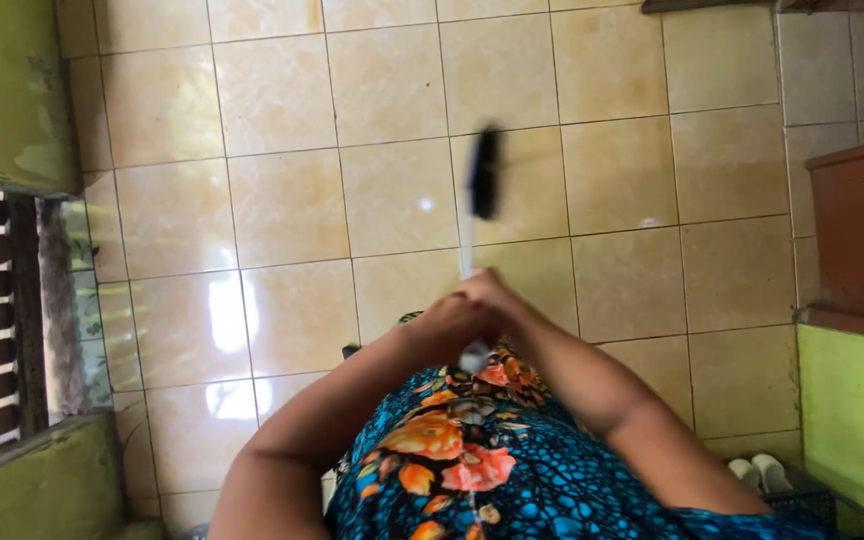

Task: Sweep the tiled floor using a broom.

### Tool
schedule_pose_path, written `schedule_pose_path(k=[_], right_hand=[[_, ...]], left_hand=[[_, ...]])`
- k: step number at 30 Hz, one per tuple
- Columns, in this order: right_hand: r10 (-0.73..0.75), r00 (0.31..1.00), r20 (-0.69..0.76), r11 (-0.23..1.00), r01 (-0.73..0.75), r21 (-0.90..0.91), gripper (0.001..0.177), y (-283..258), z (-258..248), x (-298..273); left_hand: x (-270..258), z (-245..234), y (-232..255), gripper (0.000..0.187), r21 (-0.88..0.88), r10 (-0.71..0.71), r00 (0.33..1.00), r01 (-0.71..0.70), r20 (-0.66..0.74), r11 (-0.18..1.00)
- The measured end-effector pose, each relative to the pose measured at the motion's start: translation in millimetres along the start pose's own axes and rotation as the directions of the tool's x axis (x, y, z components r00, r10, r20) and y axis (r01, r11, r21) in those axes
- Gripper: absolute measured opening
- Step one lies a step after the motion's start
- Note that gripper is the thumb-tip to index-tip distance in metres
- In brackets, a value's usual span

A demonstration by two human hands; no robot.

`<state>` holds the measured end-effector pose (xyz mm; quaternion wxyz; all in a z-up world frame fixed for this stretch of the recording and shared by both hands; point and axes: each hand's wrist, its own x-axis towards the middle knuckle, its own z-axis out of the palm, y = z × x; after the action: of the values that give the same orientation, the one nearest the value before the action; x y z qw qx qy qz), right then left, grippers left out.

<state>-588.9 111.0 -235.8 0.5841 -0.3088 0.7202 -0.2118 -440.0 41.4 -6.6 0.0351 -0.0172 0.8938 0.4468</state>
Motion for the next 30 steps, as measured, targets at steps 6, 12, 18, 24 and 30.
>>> schedule_pose_path(k=[6,12,18,24,30], right_hand=[[-0.058,0.947,0.317,0.961,-0.033,0.275,0.026,-131,18,-7],[-0.268,0.886,0.378,0.93,0.136,0.341,0.034,-149,-15,-41],[0.01,1.0,0.01,0.972,-0.012,0.236,0.025,-102,-89,-42],[0.034,0.997,-0.066,0.999,-0.037,-0.032,0.023,-114,-41,64],[-0.015,1.0,0.009,0.94,0.017,-0.341,0.026,-77,70,198]], left_hand=[[-20,-27,-1,0.025,0.166,-0.35,0.936,0.349,-0.028,0.922],[-17,-37,9,0.036,-0.02,-0.044,0.963,0.04,-0.265,0.999],[22,-38,2,0.035,-0.045,0.253,0.905,-0.284,-0.343,0.958],[40,-70,-118,0.02,-0.28,0.086,0.974,-0.144,-0.209,0.949],[-92,-144,-128,0.028,-0.128,0.019,0.965,-0.054,-0.26,0.99]])
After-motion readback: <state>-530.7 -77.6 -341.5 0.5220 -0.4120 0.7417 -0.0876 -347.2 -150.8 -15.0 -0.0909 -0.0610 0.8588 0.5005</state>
